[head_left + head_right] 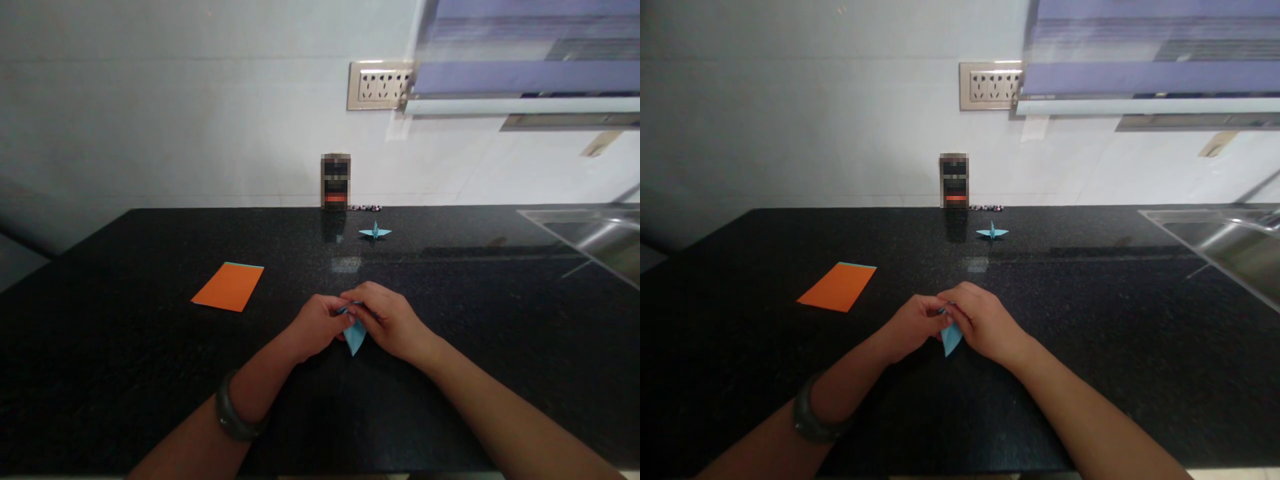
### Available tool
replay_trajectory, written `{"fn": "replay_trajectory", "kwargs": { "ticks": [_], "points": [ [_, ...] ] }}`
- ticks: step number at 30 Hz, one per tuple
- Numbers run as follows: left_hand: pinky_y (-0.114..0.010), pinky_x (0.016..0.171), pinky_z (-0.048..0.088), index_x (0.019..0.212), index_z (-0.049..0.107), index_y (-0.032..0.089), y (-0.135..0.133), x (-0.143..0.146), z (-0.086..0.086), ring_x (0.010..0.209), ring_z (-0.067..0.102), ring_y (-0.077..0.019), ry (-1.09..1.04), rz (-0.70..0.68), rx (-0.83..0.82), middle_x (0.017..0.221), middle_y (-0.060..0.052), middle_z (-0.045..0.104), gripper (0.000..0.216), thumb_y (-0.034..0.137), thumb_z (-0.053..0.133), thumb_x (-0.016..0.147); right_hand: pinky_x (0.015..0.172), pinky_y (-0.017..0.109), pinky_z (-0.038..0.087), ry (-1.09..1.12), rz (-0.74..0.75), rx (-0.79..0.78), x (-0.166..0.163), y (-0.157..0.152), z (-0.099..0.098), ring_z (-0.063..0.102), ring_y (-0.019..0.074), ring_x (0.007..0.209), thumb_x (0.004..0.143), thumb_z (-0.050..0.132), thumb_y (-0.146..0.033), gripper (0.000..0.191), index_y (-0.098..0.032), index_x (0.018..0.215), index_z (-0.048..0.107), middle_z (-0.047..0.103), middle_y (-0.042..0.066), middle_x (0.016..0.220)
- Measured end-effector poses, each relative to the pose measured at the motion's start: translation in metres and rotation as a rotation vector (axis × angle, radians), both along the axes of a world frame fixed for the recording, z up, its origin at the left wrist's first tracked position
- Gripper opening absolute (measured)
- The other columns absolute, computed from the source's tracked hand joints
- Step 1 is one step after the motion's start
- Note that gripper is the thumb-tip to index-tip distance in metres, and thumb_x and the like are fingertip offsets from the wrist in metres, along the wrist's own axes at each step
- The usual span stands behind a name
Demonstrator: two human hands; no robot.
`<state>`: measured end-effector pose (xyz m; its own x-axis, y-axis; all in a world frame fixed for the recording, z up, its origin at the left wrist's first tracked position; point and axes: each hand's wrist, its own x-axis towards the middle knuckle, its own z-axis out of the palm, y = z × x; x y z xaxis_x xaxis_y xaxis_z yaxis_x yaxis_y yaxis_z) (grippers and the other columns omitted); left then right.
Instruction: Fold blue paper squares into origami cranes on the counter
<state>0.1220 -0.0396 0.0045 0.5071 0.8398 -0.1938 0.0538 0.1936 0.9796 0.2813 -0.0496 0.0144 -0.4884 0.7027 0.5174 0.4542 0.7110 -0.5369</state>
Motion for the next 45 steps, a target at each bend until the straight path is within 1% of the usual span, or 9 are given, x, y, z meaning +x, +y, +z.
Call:
{"fn": "replay_trajectory", "kwargs": {
  "ticks": [4,7,11,17,22,25,32,40,45],
  "points": [
    [-0.022,0.056,0.043,0.088,0.065,0.015,-0.001,0.001,0.002,0.059,0.052,-0.01,-0.107,0.036,-0.015,0.068,0.0,0.059,0.024,0.028,0.064,0.068,0.066,0.027,0.048,0.138,-0.158,-0.063,-0.003,0.0,-0.003,0.056,0.0135,0.074,0.08,0.052,-0.016,0.026,-0.019,0.105,0.054,0.059,0.005,0.086],
    [-0.025,0.06,0.047,0.099,0.061,0.016,-0.001,0.002,0.004,0.064,0.055,-0.0111,-0.111,0.139,-0.067,0.075,-0.001,0.06,0.032,0.03,0.062,0.07,0.055,0.023,0.046,0.223,-0.297,-0.198,-0.005,0.001,-0.006,0.055,0.0113,0.062,0.076,0.058,-0.024,0.02,-0.017,0.095,0.054,0.058,0.003,0.079],
    [-0.025,0.06,0.049,0.082,0.063,0.013,0.0,0.004,0.003,0.065,0.056,-0.0121,-0.043,0.278,-0.061,0.073,-0.003,0.061,0.021,0.031,0.061,0.071,0.043,0.02,0.036,0.073,-0.351,-0.299,-0.006,0.0,-0.008,0.048,0.0092,0.048,0.074,0.059,-0.03,0.016,-0.017,0.067,0.053,0.053,-0.002,0.056],
    [-0.027,0.064,0.048,0.071,0.06,0.014,0.002,0.004,-0.008,0.062,0.055,-0.0128,0.011,0.229,0.094,0.065,-0.001,0.057,0.025,0.038,0.054,0.076,0.047,0.021,0.035,-0.036,-0.437,-0.132,-0.007,-0.001,-0.006,0.048,0.0097,0.049,0.075,0.055,-0.021,0.017,-0.017,0.058,0.052,0.053,-0.001,0.054],
    [-0.023,0.056,0.044,0.069,0.058,0.014,0.002,0.005,-0.009,0.058,0.052,-0.0114,0.002,0.241,0.09,0.062,0.0,0.056,0.024,0.037,0.053,0.075,0.054,0.022,0.04,0.035,-0.276,-0.127,-0.008,-0.004,-0.001,0.052,0.011,0.058,0.077,0.053,-0.021,0.009,-0.018,0.07,0.057,0.056,0.0,0.063],
    [-0.022,0.054,0.043,0.07,0.058,0.014,0.001,0.005,-0.006,0.055,0.05,-0.01,-0.028,0.246,0.044,0.061,0.001,0.054,0.022,0.035,0.054,0.075,0.054,0.022,0.043,0.168,-0.227,-0.343,-0.01,-0.003,-0.005,0.053,0.0105,0.058,0.082,0.048,-0.024,0.015,-0.018,0.077,0.06,0.058,0.0,0.065],
    [-0.022,0.053,0.044,0.075,0.06,0.013,-0.002,0.004,0.002,0.054,0.051,-0.0095,-0.012,0.197,0.032,0.062,0.0,0.055,0.022,0.034,0.053,0.076,0.039,0.019,0.041,0.404,-0.268,-0.768,-0.012,0.003,-0.011,0.049,0.0079,0.046,0.07,0.061,-0.031,0.019,-0.015,0.076,0.054,0.054,-0.002,0.06],
    [-0.025,0.056,0.048,0.073,0.056,0.013,-0.001,0.005,-0.004,0.056,0.054,-0.0104,-0.034,0.186,-0.017,0.062,0.0,0.054,0.029,0.041,0.05,0.077,0.039,0.019,0.042,0.34,-0.281,-0.797,-0.009,0.004,-0.014,0.049,0.0072,0.043,0.071,0.058,-0.03,0.016,-0.014,0.071,0.056,0.056,-0.001,0.058],
    [-0.024,0.053,0.048,0.08,0.058,0.014,0.001,0.004,-0.007,0.057,0.054,-0.0108,0.054,0.129,0.09,0.065,0.0,0.055,0.032,0.044,0.047,0.078,0.039,0.018,0.041,0.31,-0.304,-0.787,-0.008,0.005,-0.016,0.048,0.0069,0.042,0.071,0.056,-0.026,0.011,-0.016,0.068,0.054,0.054,-0.002,0.056]
  ]
}}
